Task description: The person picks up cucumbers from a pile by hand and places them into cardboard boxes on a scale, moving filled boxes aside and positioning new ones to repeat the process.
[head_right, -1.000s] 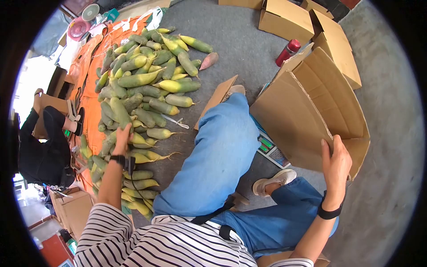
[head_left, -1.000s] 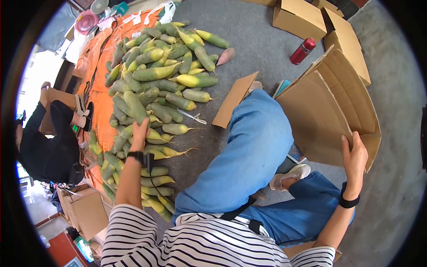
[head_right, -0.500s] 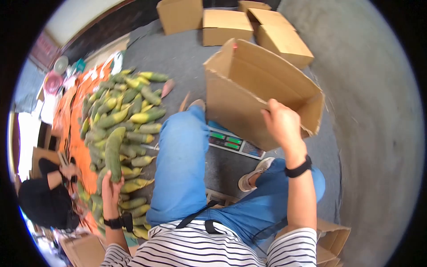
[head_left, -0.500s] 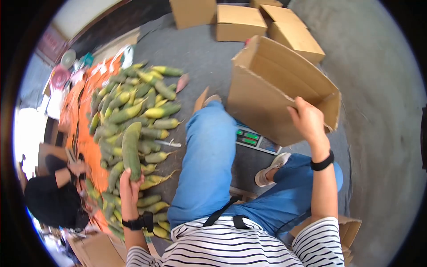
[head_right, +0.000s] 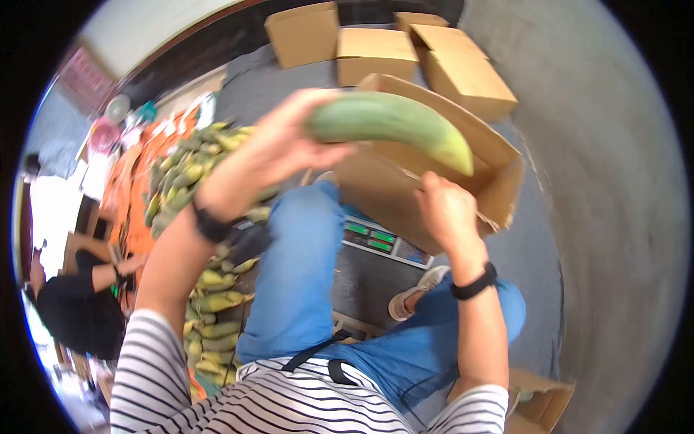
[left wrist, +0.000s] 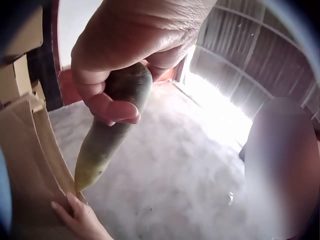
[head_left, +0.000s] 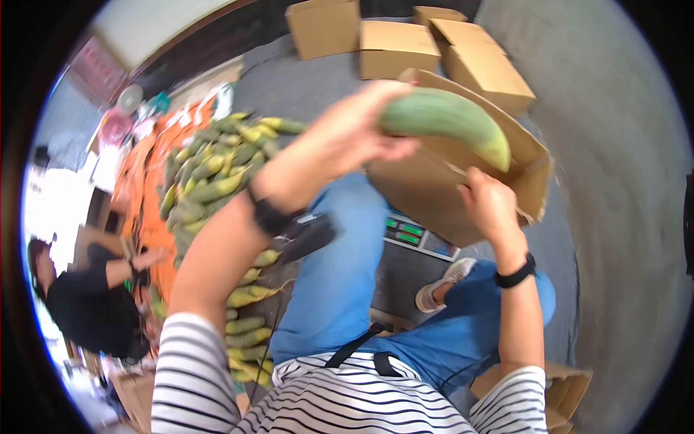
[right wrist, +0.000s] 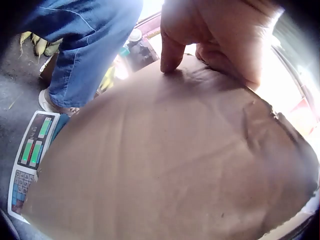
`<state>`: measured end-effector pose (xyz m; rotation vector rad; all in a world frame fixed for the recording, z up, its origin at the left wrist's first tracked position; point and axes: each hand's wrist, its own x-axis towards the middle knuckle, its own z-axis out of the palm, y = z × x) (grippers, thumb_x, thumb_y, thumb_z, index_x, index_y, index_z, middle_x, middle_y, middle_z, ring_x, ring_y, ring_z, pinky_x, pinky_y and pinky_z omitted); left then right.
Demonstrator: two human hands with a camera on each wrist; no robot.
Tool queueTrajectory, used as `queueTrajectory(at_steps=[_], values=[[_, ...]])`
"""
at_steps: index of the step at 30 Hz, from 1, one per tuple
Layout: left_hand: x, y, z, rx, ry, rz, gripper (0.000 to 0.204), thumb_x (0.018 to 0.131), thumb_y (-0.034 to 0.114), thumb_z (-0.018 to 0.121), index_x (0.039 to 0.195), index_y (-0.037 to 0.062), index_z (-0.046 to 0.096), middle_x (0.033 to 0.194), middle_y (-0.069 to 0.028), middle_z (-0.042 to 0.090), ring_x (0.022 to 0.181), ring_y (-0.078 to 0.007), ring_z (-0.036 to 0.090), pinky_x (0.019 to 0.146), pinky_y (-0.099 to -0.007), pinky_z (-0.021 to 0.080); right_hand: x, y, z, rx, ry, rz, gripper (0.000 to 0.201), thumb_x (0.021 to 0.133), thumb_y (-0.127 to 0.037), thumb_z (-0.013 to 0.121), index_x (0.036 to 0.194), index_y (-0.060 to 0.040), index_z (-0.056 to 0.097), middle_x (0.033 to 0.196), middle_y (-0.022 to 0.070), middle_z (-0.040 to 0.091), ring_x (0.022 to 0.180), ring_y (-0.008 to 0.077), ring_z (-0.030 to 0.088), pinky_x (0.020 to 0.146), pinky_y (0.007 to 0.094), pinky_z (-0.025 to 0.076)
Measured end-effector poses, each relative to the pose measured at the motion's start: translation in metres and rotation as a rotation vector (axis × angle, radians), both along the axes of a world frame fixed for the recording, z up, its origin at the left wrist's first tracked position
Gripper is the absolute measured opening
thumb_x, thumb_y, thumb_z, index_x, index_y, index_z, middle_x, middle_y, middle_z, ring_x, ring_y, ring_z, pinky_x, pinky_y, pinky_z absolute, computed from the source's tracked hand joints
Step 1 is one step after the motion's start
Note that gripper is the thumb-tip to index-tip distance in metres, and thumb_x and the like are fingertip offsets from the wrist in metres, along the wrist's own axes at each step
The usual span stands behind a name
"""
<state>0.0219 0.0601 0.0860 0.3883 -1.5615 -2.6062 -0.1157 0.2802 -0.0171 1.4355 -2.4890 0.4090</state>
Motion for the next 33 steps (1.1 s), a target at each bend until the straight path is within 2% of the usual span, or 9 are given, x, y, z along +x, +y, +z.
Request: queueTrajectory(at_steps=[3, 9, 11, 13, 15, 19, 25, 29, 33], values=[[-0.065, 0.022, -0.034, -0.216, -0.067, -0.15, 0.042, 0.092, 0.042, 0.048, 0.095, 0.0015, 0.059, 0.066, -0.0062, 0.057, 0.056, -0.0137, 0.056, 0.052, -0.0234, 0.046, 0.002, 0.0, 0.002, 0.006, -0.017, 0.021, 0.019, 0.081, -0.016, 0.066, 0.082, -0.0042, 0.05, 0.074, 0.0162, 0.061, 0.072, 0.0353, 0.063, 0.062, 0.0448, 0.049], [-0.096, 0.011, -0.068, -0.348, -0.089, -0.31, 0.035, 0.091, 0.033, 0.047, 0.084, 0.001, 0.058, 0.069, -0.0069, 0.06, 0.054, -0.0136, 0.055, 0.049, -0.0264, 0.043, 0.001, 0.0, 0.002, 0.045, 0.001, 0.026, 0.019, 0.083, -0.014, 0.064, 0.083, -0.003, 0.049, 0.076, 0.0171, 0.061, 0.071, 0.0362, 0.062, 0.062, 0.0455, 0.048], [-0.088, 0.008, -0.047, -0.642, -0.319, -0.047, 0.028, 0.088, 0.024, 0.047, 0.083, -0.0006, 0.058, 0.07, -0.009, 0.062, 0.054, -0.0142, 0.055, 0.048, -0.0276, 0.043, 0.004, -0.002, 0.006, 0.05, -0.019, 0.024, 0.019, 0.084, -0.014, 0.064, 0.083, -0.0029, 0.048, 0.077, 0.0172, 0.061, 0.073, 0.037, 0.061, 0.062, 0.0457, 0.048], [-0.075, -0.004, -0.046, -0.666, -0.366, 0.037, 0.023, 0.086, 0.016, 0.045, 0.081, -0.0021, 0.059, 0.07, -0.0109, 0.062, 0.055, -0.0149, 0.057, 0.048, -0.028, 0.044, 0.005, -0.001, 0.008, 0.125, -0.058, 0.014, 0.02, 0.085, -0.014, 0.063, 0.084, -0.0031, 0.047, 0.078, 0.0179, 0.061, 0.075, 0.0381, 0.06, 0.063, 0.0463, 0.047], [-0.036, -0.02, -0.058, -0.564, -0.088, 0.091, 0.023, 0.088, 0.016, 0.047, 0.092, -0.0031, 0.058, 0.073, -0.011, 0.063, 0.056, -0.0151, 0.059, 0.048, -0.0268, 0.046, 0.004, -0.001, 0.004, 0.07, -0.02, 0.035, 0.021, 0.085, -0.015, 0.063, 0.085, -0.0032, 0.046, 0.079, 0.0187, 0.06, 0.077, 0.0391, 0.06, 0.063, 0.047, 0.046], [0.082, -0.043, -0.106, -0.398, -0.128, 0.279, 0.032, 0.093, 0.026, 0.053, 0.112, 0.0004, 0.05, 0.077, -0.0072, 0.062, 0.058, -0.0122, 0.059, 0.049, -0.0239, 0.046, -0.003, -0.003, 0.003, 0.049, 0.062, -0.061, 0.021, 0.088, -0.018, 0.06, 0.086, -0.003, 0.045, 0.08, 0.0204, 0.06, 0.077, 0.0406, 0.059, 0.063, 0.0475, 0.046], [0.267, -0.067, -0.251, -0.279, -0.593, 0.646, 0.024, 0.094, 0.027, 0.054, 0.091, 0.0029, 0.057, 0.07, -0.0044, 0.061, 0.056, -0.0107, 0.057, 0.049, -0.022, 0.045, -0.002, -0.005, 0.0, 0.105, 0.016, -0.055, 0.025, 0.092, -0.024, 0.058, 0.089, -0.0008, 0.048, 0.083, 0.0248, 0.059, 0.079, 0.0442, 0.056, 0.065, 0.0474, 0.044], [0.354, -0.047, -0.31, -0.189, -0.825, 0.719, 0.021, 0.087, 0.021, 0.054, 0.075, 0.0048, 0.056, 0.062, -0.0028, 0.055, 0.048, -0.0118, 0.053, 0.042, -0.0235, 0.043, 0.001, -0.013, -0.002, 0.086, 0.086, -0.063, 0.027, 0.091, -0.026, 0.06, 0.087, -0.0027, 0.049, 0.078, 0.0215, 0.061, 0.074, 0.0419, 0.059, 0.062, 0.0468, 0.046], [0.399, -0.031, -0.378, 0.014, -0.736, 0.581, 0.024, 0.089, 0.017, 0.052, 0.068, 0.0062, 0.05, 0.057, -0.0031, 0.051, 0.045, -0.0111, 0.048, 0.039, -0.0245, 0.041, 0.006, -0.019, 0.006, 0.105, 0.044, -0.144, 0.031, 0.089, -0.034, 0.062, 0.089, -0.0041, 0.054, 0.078, 0.0224, 0.062, 0.075, 0.0431, 0.06, 0.062, 0.0483, 0.046]])
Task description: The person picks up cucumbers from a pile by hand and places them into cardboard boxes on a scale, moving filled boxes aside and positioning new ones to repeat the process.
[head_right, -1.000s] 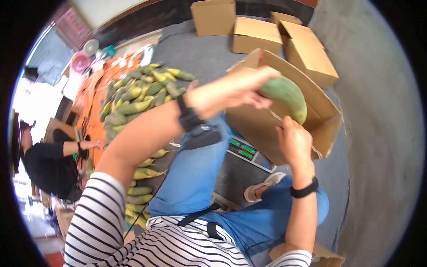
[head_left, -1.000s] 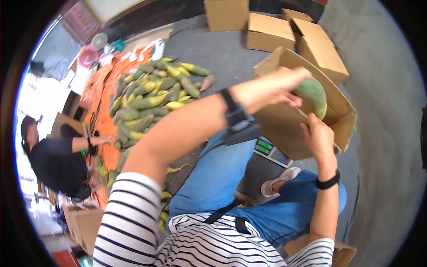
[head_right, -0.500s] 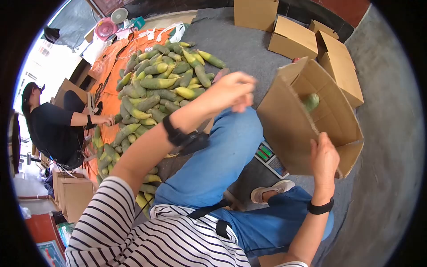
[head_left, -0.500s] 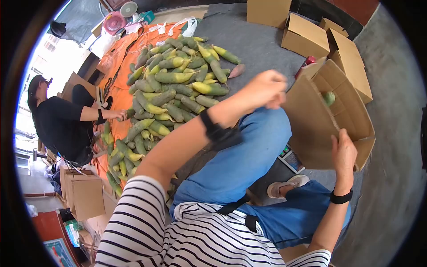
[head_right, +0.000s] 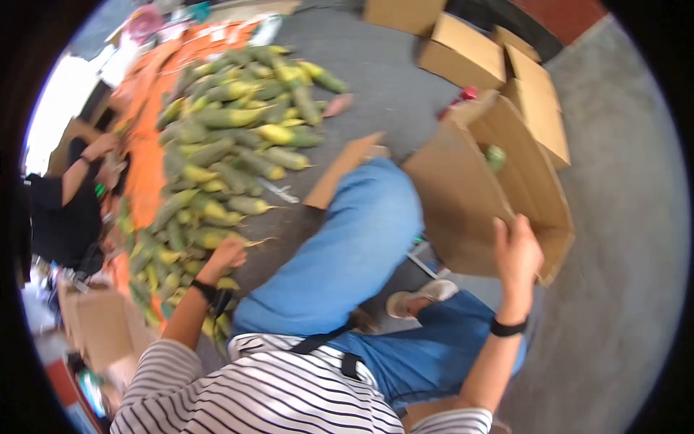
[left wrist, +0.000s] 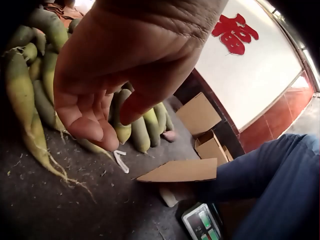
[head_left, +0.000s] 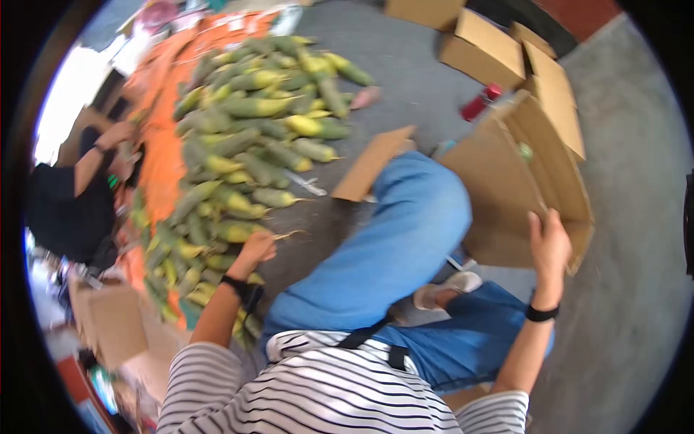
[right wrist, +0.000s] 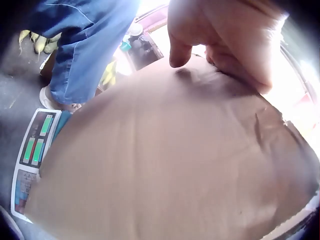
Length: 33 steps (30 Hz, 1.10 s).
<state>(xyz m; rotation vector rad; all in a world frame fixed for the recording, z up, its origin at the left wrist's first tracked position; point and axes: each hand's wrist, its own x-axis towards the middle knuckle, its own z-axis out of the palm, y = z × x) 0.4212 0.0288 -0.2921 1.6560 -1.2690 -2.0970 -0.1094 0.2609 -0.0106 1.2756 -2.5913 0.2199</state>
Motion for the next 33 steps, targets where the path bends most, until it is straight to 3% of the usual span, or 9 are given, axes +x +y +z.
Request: queueTrajectory(at_steps=[4, 9, 13, 20, 22, 24, 28, 30, 33], values=[[-0.032, 0.022, 0.013, -0.073, -0.188, -0.18, 0.018, 0.091, 0.016, 0.051, 0.081, 0.001, 0.055, 0.065, -0.0059, 0.056, 0.05, -0.0132, 0.054, 0.042, -0.0256, 0.042, -0.014, 0.003, 0.025, 0.155, -0.084, -0.079, 0.033, 0.088, -0.035, 0.062, 0.088, -0.0031, 0.053, 0.08, 0.0212, 0.063, 0.079, 0.041, 0.061, 0.067, 0.0468, 0.047], [-0.045, 0.031, 0.016, -0.171, -0.194, -0.329, 0.02, 0.091, 0.016, 0.056, 0.098, -0.0028, 0.055, 0.072, -0.0088, 0.06, 0.056, -0.0153, 0.058, 0.049, -0.028, 0.045, -0.045, -0.036, 0.063, 0.114, 0.023, 0.216, 0.022, 0.085, -0.022, 0.062, 0.098, -0.0048, 0.057, 0.09, 0.0146, 0.064, 0.086, 0.0343, 0.062, 0.072, 0.0437, 0.048], [-0.044, 0.038, 0.01, -0.33, -0.246, -0.449, 0.02, 0.088, 0.016, 0.059, 0.094, -0.0032, 0.055, 0.065, -0.0105, 0.06, 0.055, -0.0186, 0.061, 0.054, -0.0336, 0.048, -0.105, -0.099, 0.064, 0.414, 0.074, 0.344, 0.02, 0.083, -0.013, 0.06, 0.102, -0.006, 0.059, 0.093, 0.0139, 0.064, 0.091, 0.0334, 0.061, 0.076, 0.043, 0.049], [-0.033, 0.056, -0.001, -0.379, -0.415, -0.513, 0.019, 0.085, 0.017, 0.062, 0.089, -0.0007, 0.057, 0.065, -0.0133, 0.062, 0.056, -0.0223, 0.064, 0.056, -0.0359, 0.05, -0.147, -0.153, 0.021, 0.795, -0.019, 0.48, 0.04, 0.076, -0.005, 0.064, 0.116, -0.0085, 0.058, 0.112, 0.0124, 0.06, 0.109, 0.0311, 0.056, 0.09, 0.0399, 0.048], [-0.024, 0.061, -0.011, -0.303, -0.41, -0.545, 0.02, 0.084, 0.019, 0.061, 0.088, -0.0008, 0.058, 0.072, -0.017, 0.063, 0.064, -0.0286, 0.065, 0.062, -0.0399, 0.05, -0.163, -0.154, -0.003, 0.811, -0.022, 0.464, 0.046, 0.075, -0.004, 0.065, 0.12, -0.0084, 0.056, 0.115, 0.0133, 0.059, 0.111, 0.032, 0.055, 0.091, 0.0401, 0.047], [-0.015, 0.062, -0.029, -0.523, -0.457, -0.766, 0.023, 0.083, 0.022, 0.06, 0.088, -0.0006, 0.058, 0.081, -0.021, 0.061, 0.077, -0.0367, 0.062, 0.069, -0.0447, 0.048, -0.18, -0.152, -0.031, 0.835, -0.042, 0.465, 0.057, 0.073, -0.002, 0.068, 0.127, -0.0077, 0.051, 0.125, 0.0162, 0.054, 0.116, 0.034, 0.053, 0.096, 0.0405, 0.046], [-0.016, 0.075, -0.028, -0.545, -0.468, -0.632, 0.024, 0.082, 0.023, 0.06, 0.086, -0.0001, 0.056, 0.084, -0.0225, 0.06, 0.081, -0.041, 0.058, 0.073, -0.0477, 0.046, -0.205, -0.137, -0.059, 0.658, -0.144, 0.433, 0.062, 0.065, 0.001, 0.072, 0.123, -0.0035, 0.054, 0.138, 0.0217, 0.041, 0.121, 0.0365, 0.048, 0.098, 0.0426, 0.045], [-0.017, 0.081, -0.022, -0.461, -0.509, -0.578, 0.027, 0.082, 0.024, 0.06, 0.09, -0.0008, 0.057, 0.087, -0.0227, 0.063, 0.084, -0.0408, 0.06, 0.076, -0.0464, 0.047, -0.209, -0.131, -0.065, 0.686, -0.028, 0.5, 0.057, 0.064, 0.007, 0.068, 0.118, -0.0046, 0.054, 0.127, 0.0229, 0.046, 0.106, 0.041, 0.054, 0.086, 0.0458, 0.049], [-0.014, 0.091, -0.027, -0.385, -0.524, -0.557, 0.029, 0.081, 0.024, 0.06, 0.095, -0.0014, 0.059, 0.091, -0.0234, 0.064, 0.09, -0.0402, 0.061, 0.078, -0.0451, 0.048, -0.191, -0.111, -0.047, 0.704, 0.016, 0.479, 0.046, 0.065, 0.008, 0.065, 0.108, -0.0031, 0.053, 0.119, 0.0225, 0.048, 0.101, 0.0425, 0.054, 0.082, 0.0468, 0.049]])
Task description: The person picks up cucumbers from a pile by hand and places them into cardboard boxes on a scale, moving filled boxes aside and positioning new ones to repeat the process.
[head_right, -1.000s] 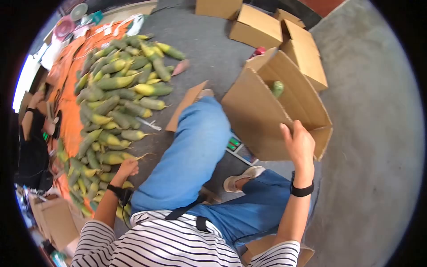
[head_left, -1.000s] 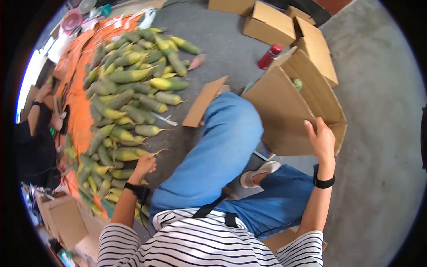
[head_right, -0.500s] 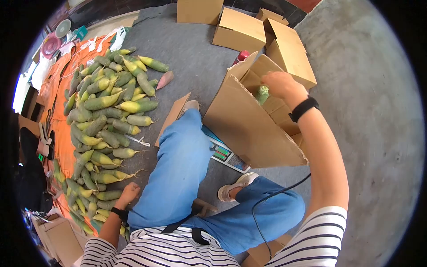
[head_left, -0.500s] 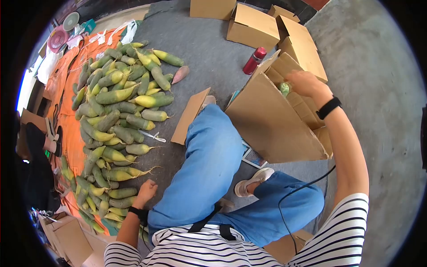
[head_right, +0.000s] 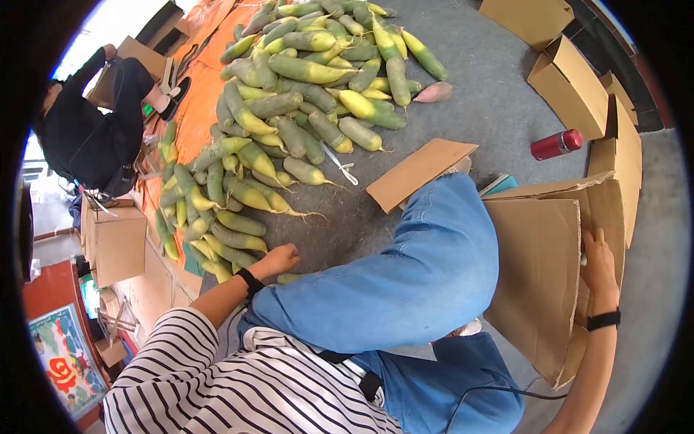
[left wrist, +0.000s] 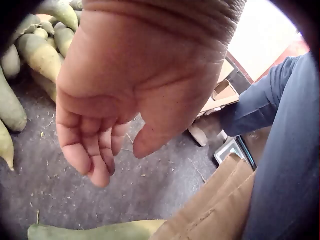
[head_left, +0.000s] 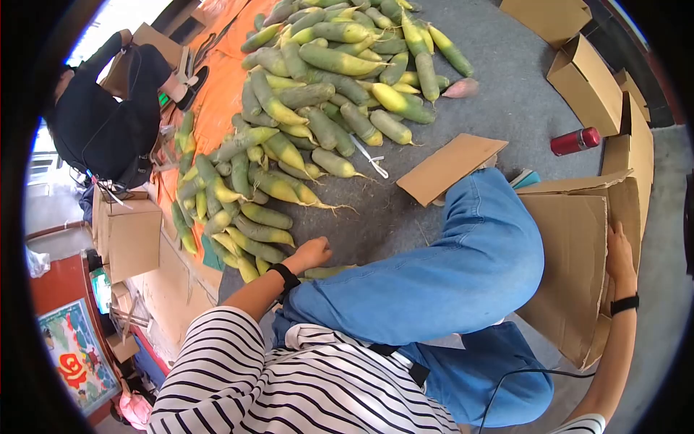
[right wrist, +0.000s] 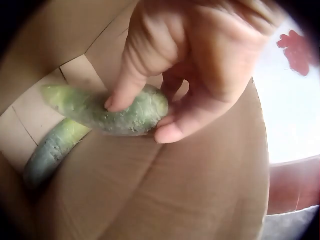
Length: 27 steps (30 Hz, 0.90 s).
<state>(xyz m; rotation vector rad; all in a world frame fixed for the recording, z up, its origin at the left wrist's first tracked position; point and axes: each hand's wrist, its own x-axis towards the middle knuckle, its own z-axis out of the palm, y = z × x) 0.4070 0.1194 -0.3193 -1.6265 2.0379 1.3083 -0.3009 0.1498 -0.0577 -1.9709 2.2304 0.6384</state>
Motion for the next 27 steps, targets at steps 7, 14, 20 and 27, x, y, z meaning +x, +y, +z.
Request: queueTrajectory(at_steps=[7, 14, 20, 27], values=[[0.029, 0.018, -0.01, 0.061, -0.08, -0.037, 0.032, 0.08, 0.024, 0.06, 0.099, -0.0016, 0.061, 0.095, -0.0241, 0.065, 0.092, -0.0401, 0.062, 0.082, -0.0444, 0.049, 0.001, 0.052, 0.043, -0.102, 0.004, 0.009, 0.03, 0.071, 0.001, 0.062, 0.098, -0.0005, 0.051, 0.094, 0.0193, 0.058, 0.09, 0.0391, 0.057, 0.074, 0.0451, 0.046], [0.07, 0.008, -0.013, -0.003, -0.057, 0.232, 0.028, 0.08, 0.022, 0.059, 0.092, -0.0035, 0.062, 0.083, -0.0213, 0.067, 0.082, -0.0369, 0.065, 0.073, -0.0423, 0.051, 0.006, 0.071, 0.07, -0.342, -0.084, -0.141, 0.046, 0.068, -0.011, 0.075, 0.104, 0.0029, 0.051, 0.093, 0.0202, 0.059, 0.087, 0.0383, 0.057, 0.076, 0.0434, 0.047], [0.112, -0.03, -0.064, -0.021, 0.201, 0.962, 0.021, 0.089, 0.018, 0.061, 0.084, -0.0022, 0.059, 0.062, -0.0053, 0.057, 0.047, -0.0159, 0.05, 0.041, -0.0295, 0.038, -0.016, 0.118, 0.021, -0.058, -0.345, -0.521, 0.03, 0.088, -0.02, 0.062, 0.106, 0.004, 0.057, 0.093, 0.0175, 0.066, 0.08, 0.0257, 0.062, 0.076, 0.036, 0.048], [0.09, -0.107, -0.052, 0.052, 0.197, 1.334, 0.068, 0.085, 0.042, 0.066, 0.129, -0.0057, 0.045, 0.116, -0.0197, 0.059, 0.098, -0.0278, 0.061, 0.084, -0.0407, 0.049, 0.128, 0.112, 0.098, -0.241, -0.965, -0.911, 0.055, 0.097, -0.041, 0.048, 0.112, 0.0109, 0.054, 0.093, 0.0112, 0.065, 0.083, 0.0198, 0.061, 0.078, 0.033, 0.048]])
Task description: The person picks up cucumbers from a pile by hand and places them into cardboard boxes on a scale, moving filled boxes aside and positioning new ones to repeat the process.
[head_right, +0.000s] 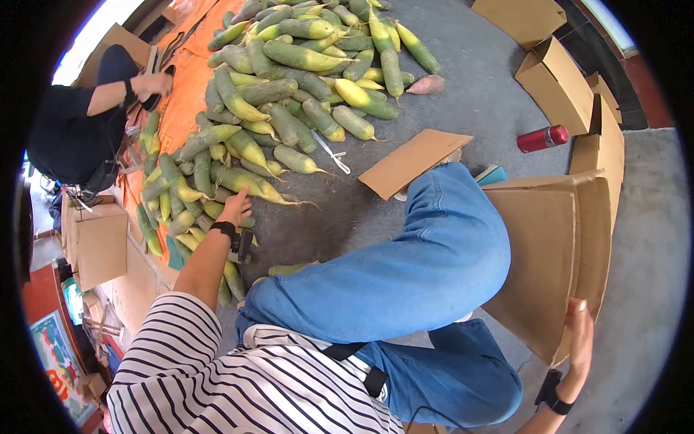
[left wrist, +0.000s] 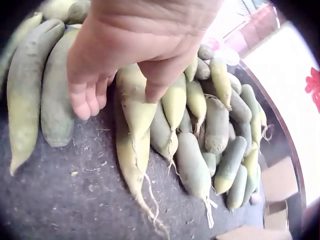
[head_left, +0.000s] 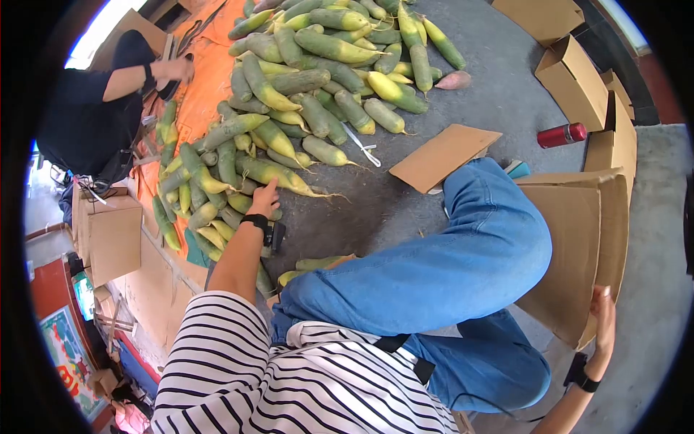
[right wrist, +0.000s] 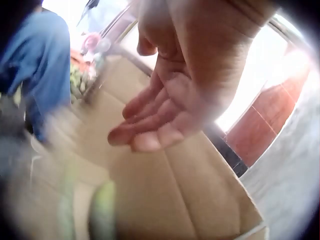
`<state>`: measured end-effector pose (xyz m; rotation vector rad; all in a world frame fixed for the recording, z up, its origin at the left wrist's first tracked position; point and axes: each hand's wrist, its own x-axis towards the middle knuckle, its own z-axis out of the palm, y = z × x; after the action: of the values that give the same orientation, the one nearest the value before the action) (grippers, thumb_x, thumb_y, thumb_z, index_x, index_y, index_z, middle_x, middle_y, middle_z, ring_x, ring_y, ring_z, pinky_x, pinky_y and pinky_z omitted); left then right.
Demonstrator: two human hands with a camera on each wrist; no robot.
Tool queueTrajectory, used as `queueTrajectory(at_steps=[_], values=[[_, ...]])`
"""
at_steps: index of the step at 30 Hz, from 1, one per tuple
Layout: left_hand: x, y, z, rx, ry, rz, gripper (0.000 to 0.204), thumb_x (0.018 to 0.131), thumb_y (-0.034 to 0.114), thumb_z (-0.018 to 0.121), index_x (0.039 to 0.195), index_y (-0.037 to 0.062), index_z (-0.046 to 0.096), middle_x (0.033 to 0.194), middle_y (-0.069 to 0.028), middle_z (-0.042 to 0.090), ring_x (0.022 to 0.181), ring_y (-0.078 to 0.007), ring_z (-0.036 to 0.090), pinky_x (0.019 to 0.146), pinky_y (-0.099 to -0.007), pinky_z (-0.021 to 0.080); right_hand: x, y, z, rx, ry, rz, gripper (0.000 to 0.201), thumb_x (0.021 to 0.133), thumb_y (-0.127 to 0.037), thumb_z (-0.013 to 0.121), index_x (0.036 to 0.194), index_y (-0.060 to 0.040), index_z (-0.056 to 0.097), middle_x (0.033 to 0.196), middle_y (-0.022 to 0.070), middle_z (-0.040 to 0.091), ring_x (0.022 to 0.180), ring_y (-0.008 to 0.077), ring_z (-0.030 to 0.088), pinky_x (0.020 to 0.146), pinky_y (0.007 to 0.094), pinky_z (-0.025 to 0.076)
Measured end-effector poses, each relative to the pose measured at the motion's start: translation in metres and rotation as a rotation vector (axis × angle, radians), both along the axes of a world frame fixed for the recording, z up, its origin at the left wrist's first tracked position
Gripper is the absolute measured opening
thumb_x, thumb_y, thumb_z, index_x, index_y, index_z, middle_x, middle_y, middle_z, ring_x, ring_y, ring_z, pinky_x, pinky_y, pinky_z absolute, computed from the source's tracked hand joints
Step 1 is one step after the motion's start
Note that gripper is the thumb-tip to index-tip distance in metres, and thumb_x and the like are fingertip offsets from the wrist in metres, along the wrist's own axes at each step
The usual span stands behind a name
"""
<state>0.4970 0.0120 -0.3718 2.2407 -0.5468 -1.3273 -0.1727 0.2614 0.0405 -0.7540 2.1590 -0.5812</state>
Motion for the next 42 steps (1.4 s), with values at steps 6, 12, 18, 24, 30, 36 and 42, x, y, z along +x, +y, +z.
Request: queueTrajectory(at_steps=[6, 12, 18, 24, 30, 36, 42], values=[[-0.014, -0.028, 0.011, 0.073, 0.327, 0.14, 0.083, 0.08, 0.049, 0.072, 0.139, 0.0021, 0.036, 0.139, -0.0214, 0.042, 0.12, -0.0332, 0.051, 0.092, -0.0428, 0.046, 0.026, 0.023, -0.04, 0.067, 0.774, 0.295, 0.048, 0.096, -0.024, 0.055, 0.124, 0.0138, 0.046, 0.104, 0.0295, 0.062, 0.096, 0.0388, 0.061, 0.082, 0.0405, 0.046], [-0.012, -0.035, -0.001, 0.005, 0.35, 0.276, 0.058, 0.08, 0.038, 0.072, 0.122, 0.005, 0.05, 0.12, -0.0149, 0.055, 0.111, -0.0277, 0.056, 0.088, -0.04, 0.048, 0.028, 0.033, -0.058, -0.087, 0.893, 0.288, 0.039, 0.097, -0.018, 0.052, 0.121, 0.0114, 0.048, 0.096, 0.0294, 0.062, 0.089, 0.0392, 0.061, 0.077, 0.0414, 0.047], [-0.013, 0.012, 0.026, -0.036, 0.502, 0.093, 0.045, 0.087, 0.026, 0.062, 0.12, 0.0004, 0.046, 0.109, -0.016, 0.059, 0.095, -0.0291, 0.062, 0.083, -0.0428, 0.053, 0.032, 0.022, -0.055, -0.126, 0.872, 0.273, 0.033, 0.096, -0.016, 0.053, 0.117, 0.0091, 0.05, 0.091, 0.0272, 0.062, 0.084, 0.0416, 0.06, 0.072, 0.0419, 0.047], [-0.043, 0.053, 0.1, -0.104, 0.802, 0.052, 0.03, 0.093, 0.017, 0.053, 0.116, -0.0025, 0.05, 0.106, -0.015, 0.059, 0.091, -0.0265, 0.065, 0.077, -0.038, 0.057, 0.02, 0.022, -0.065, -0.204, 0.996, 0.295, 0.032, 0.094, -0.019, 0.056, 0.115, 0.0045, 0.052, 0.089, 0.0273, 0.062, 0.083, 0.0428, 0.06, 0.071, 0.0437, 0.047], [-0.122, 0.053, 0.211, -0.33, 0.619, -0.575, 0.039, 0.091, 0.013, 0.057, 0.125, -0.001, 0.047, 0.112, -0.0087, 0.059, 0.097, -0.0208, 0.062, 0.08, -0.036, 0.055, 0.051, 0.012, -0.05, -0.095, 1.002, 0.212, 0.023, 0.088, -0.021, 0.062, 0.096, -0.0013, 0.053, 0.079, 0.0242, 0.062, 0.077, 0.0432, 0.06, 0.064, 0.0487, 0.046], [-0.207, 0.042, 0.297, -0.687, 0.493, -1.007, 0.063, 0.079, -0.001, 0.064, 0.136, -0.0046, 0.037, 0.131, -0.0121, 0.049, 0.12, -0.0196, 0.049, 0.1, -0.0317, 0.04, 0.059, 0.017, -0.057, -0.212, 1.031, 0.156, 0.021, 0.081, -0.017, 0.067, 0.09, -0.0034, 0.053, 0.083, 0.0176, 0.064, 0.081, 0.0354, 0.064, 0.067, 0.0447, 0.05], [-0.32, 0.045, 0.391, -1.157, 0.289, -1.396, 0.066, 0.075, 0.001, 0.066, 0.135, -0.0055, 0.04, 0.131, -0.0145, 0.049, 0.122, -0.023, 0.049, 0.104, -0.0341, 0.037, 0.054, 0.024, -0.067, -0.356, 1.067, 0.178, 0.014, 0.08, -0.013, 0.063, 0.083, -0.0046, 0.053, 0.075, 0.013, 0.063, 0.074, 0.0299, 0.065, 0.065, 0.0407, 0.052]])
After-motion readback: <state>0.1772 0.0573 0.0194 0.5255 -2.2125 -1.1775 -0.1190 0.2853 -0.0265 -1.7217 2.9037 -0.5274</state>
